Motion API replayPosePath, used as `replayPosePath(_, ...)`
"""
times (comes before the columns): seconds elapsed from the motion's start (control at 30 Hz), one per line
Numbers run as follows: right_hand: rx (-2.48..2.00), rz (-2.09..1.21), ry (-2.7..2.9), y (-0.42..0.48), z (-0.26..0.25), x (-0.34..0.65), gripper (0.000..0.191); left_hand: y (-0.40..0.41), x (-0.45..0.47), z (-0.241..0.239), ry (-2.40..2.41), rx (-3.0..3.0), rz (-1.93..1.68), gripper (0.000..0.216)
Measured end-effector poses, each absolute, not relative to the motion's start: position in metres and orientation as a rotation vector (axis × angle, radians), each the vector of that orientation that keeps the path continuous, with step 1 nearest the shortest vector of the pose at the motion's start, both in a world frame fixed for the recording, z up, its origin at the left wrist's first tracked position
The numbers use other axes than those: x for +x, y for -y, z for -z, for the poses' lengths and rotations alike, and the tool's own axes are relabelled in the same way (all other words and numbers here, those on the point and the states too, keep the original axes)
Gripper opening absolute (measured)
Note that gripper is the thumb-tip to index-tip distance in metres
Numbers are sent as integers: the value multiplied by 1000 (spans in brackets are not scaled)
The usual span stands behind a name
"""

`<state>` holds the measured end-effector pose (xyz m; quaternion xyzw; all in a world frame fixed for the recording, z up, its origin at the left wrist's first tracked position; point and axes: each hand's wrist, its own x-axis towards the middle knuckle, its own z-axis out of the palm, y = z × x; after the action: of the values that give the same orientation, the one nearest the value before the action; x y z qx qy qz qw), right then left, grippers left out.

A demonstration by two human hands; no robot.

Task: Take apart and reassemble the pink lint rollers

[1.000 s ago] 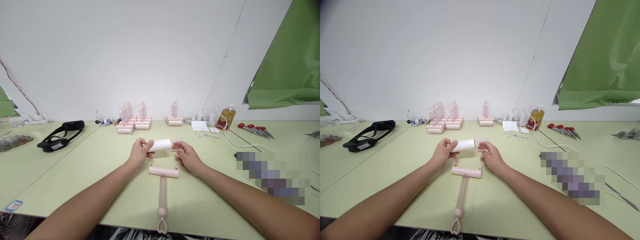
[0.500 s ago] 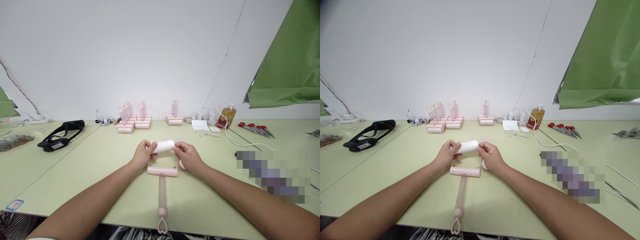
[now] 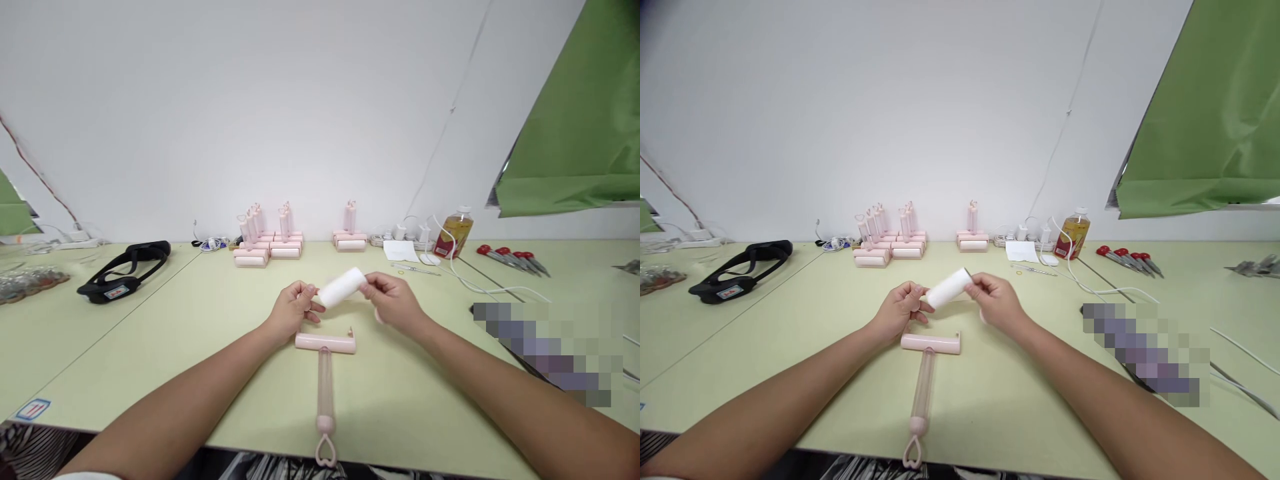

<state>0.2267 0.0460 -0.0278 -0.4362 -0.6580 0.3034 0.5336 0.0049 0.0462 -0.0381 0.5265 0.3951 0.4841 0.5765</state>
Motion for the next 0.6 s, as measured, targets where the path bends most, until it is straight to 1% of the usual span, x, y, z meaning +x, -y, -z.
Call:
replayPosePath(0.13, -1216, -423, 1397, -55, 7, 263, 31, -41, 1, 29, -1018, 1273, -1156, 27)
replayPosePath(0.2, -1334, -218, 1443, -61, 2, 280, 27, -41, -2, 28, -1062, 1322, -1112, 17)
replayPosePath(0.27, -1421, -100, 1506, -66, 3, 289, 24, -43, -3, 29, -1107, 1461, -1022, 10)
replayPosePath(0.33, -1464, -84, 1581, -70, 8, 290, 24, -49, -3, 29, -1132, 1700, -941, 8)
replayPosePath(0.4, -1484, -113, 1640, -73, 15, 287, 24, -56, 0, 25, -1126, 1920, -891, 9)
replayPosePath(0.6, -1501, -174, 1694, -78, 24, 279, 24, -86, 26, 11, -1074, 2145, -716, 11)
